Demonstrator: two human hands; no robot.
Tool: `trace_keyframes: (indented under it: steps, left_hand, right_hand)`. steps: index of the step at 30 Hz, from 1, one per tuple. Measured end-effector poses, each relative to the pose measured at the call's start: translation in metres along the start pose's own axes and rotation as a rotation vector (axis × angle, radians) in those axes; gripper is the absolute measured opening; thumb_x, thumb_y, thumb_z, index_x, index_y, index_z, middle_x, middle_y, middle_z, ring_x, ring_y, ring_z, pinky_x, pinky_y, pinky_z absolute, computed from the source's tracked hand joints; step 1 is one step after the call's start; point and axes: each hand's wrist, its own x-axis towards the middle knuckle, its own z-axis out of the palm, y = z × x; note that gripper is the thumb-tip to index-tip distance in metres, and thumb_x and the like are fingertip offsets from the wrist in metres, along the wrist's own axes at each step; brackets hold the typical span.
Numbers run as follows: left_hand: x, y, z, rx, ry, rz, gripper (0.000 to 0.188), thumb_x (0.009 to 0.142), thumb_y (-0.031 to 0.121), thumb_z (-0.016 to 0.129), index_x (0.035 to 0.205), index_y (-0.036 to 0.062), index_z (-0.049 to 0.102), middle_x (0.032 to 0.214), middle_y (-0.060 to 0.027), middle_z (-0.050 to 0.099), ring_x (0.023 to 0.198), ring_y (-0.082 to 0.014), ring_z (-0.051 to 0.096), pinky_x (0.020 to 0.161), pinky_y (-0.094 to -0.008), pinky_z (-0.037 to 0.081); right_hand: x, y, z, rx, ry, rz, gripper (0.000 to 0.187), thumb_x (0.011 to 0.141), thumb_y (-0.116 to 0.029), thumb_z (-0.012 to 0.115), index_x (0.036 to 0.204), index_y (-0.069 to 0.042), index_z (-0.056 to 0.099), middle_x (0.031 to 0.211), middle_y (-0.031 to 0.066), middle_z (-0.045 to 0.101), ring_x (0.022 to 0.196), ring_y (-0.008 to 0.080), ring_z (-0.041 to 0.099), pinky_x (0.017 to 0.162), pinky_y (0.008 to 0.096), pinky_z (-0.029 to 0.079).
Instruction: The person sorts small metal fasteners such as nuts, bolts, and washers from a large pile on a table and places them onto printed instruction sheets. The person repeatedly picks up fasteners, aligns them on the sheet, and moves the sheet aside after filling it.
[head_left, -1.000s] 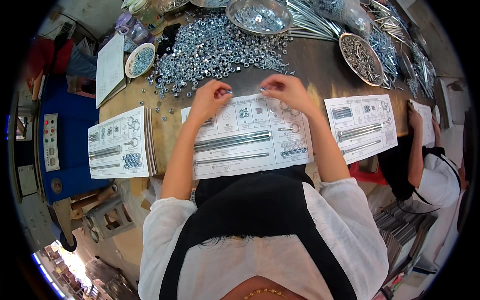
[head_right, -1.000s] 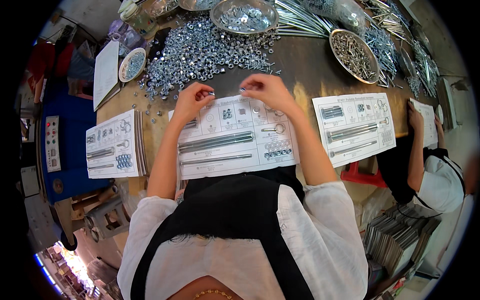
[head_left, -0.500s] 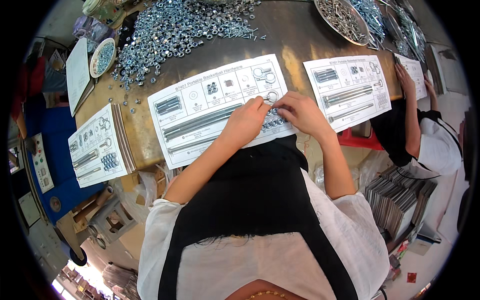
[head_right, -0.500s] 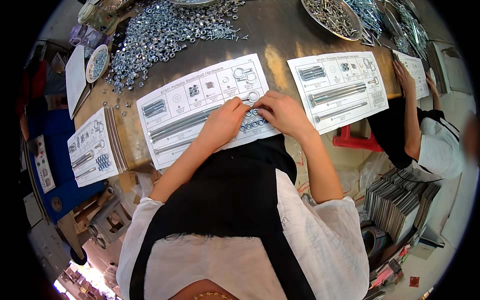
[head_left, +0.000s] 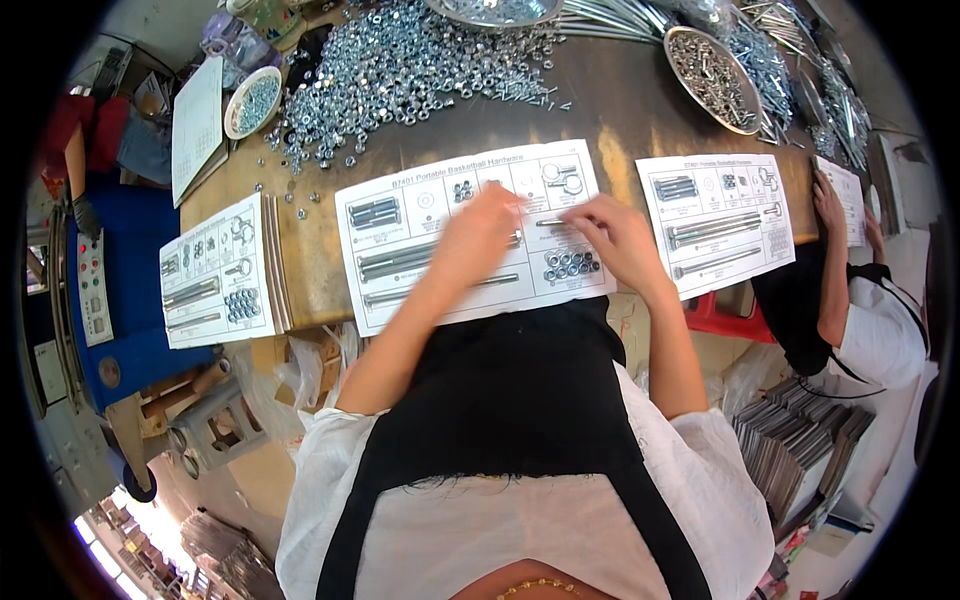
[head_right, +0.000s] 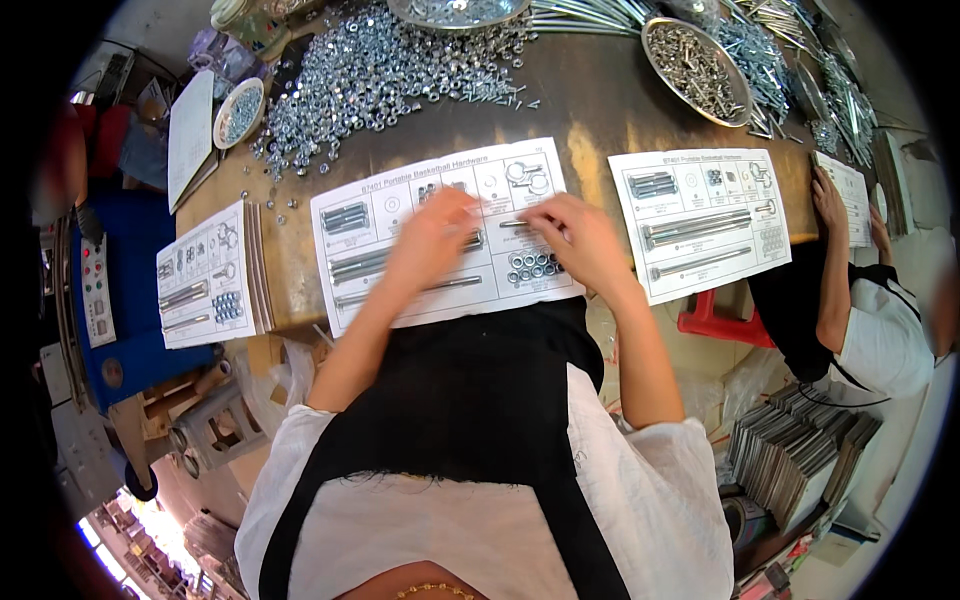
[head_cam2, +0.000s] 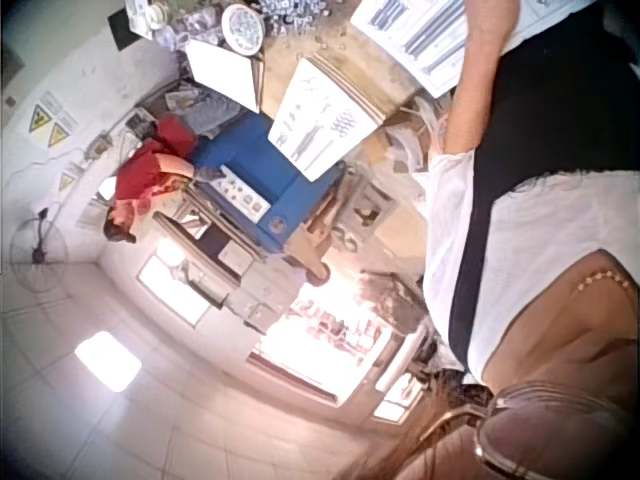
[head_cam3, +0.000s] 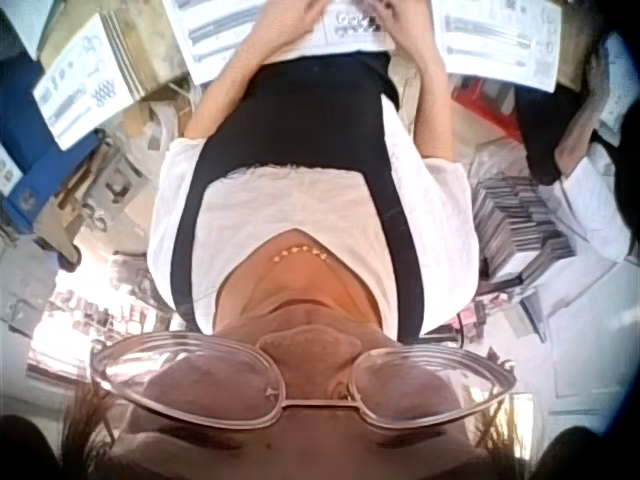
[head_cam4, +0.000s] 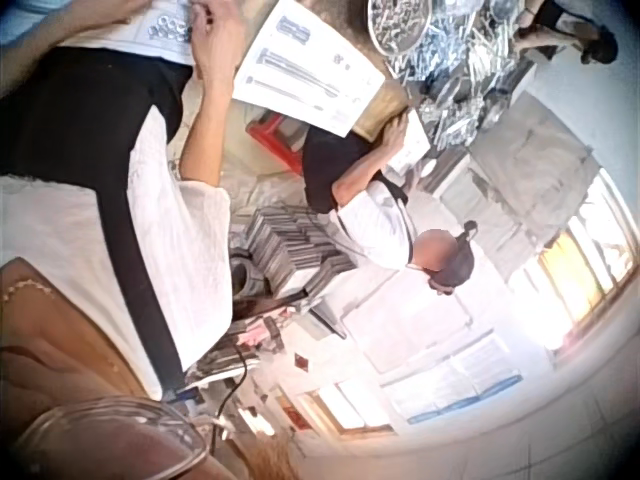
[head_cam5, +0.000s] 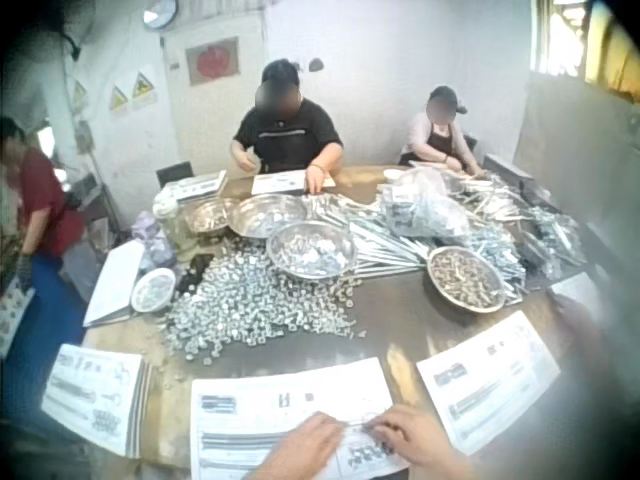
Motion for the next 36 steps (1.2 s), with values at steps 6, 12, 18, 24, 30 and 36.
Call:
trace_keyframes:
  steps: [6,12,18,24,30,36]
  left_hand:
    - [0.073,-0.132,-0.068,0.352,0.413,-0.216,0.02,0.089,0.014,0.068,0.108,0.0073,0.071,0.095,-0.0161,0.064,0.084,-0.0306,0.064,0.077,-0.0398,0.052]
    - [0.084,-0.121,-0.071,0.374,0.29,-0.205,0.031,0.085,0.016,0.073,0.116,0.0125,0.067,0.099,-0.0126,0.056,0.086,-0.0295,0.062,0.078,-0.0397,0.052]
    - [0.07,-0.134,-0.085,0.226,0.198,-0.232,0.03,0.083,0.015,0.076,0.111,0.0088,0.065,0.103,-0.0102,0.056,0.091,-0.0277,0.062,0.081,-0.0388,0.051]
    - [0.081,-0.12,-0.07,0.452,0.25,-0.215,0.021,0.086,0.021,0.074,0.1,0.007,0.066,0.096,-0.0108,0.056,0.086,-0.0288,0.063,0.074,-0.0394,0.052]
    - [0.076,-0.119,-0.075,0.369,0.089,-0.366,0.021,0.082,0.017,0.068,0.097,0.0026,0.063,0.09,-0.0143,0.063,0.087,-0.0328,0.063,0.076,-0.041,0.051]
    - [0.053,-0.127,-0.077,0.247,0.131,-0.278,0.028,0.081,0.017,0.076,0.096,-0.0005,0.062,0.089,-0.0122,0.062,0.08,-0.0254,0.062,0.072,-0.0369,0.051]
  right_hand:
    - [0.161,-0.016,0.091,0.027,0.155,-0.292,0.015,0.086,-0.014,0.067,0.098,-0.006,0.071,0.096,0.0133,0.069,0.09,0.0346,0.066,0.081,0.0415,0.053]
    - [0.225,-0.002,0.121,-0.118,0.183,-0.214,0.012,0.081,-0.015,0.072,0.088,-0.005,0.07,0.091,0.0148,0.068,0.09,0.0338,0.066,0.08,0.0433,0.052]
    - [0.201,0.006,0.113,-0.098,0.17,-0.086,0.012,0.081,-0.017,0.072,0.088,-0.007,0.071,0.092,0.0142,0.067,0.09,0.033,0.066,0.078,0.043,0.052]
    - [0.206,-0.012,0.124,-0.248,0.178,-0.152,0.025,0.081,-0.021,0.072,0.106,-0.016,0.068,0.104,0.0089,0.063,0.095,0.0315,0.065,0.08,0.0429,0.054]
    - [0.2,-0.005,0.12,-0.166,0.069,-0.174,0.026,0.08,-0.016,0.073,0.105,-0.018,0.07,0.102,0.0071,0.062,0.099,0.03,0.063,0.081,0.0416,0.054]
    - [0.195,-0.01,0.128,-0.305,0.17,-0.441,0.022,0.074,-0.015,0.079,0.094,-0.017,0.073,0.101,0.0039,0.061,0.101,0.0248,0.06,0.087,0.0374,0.05]
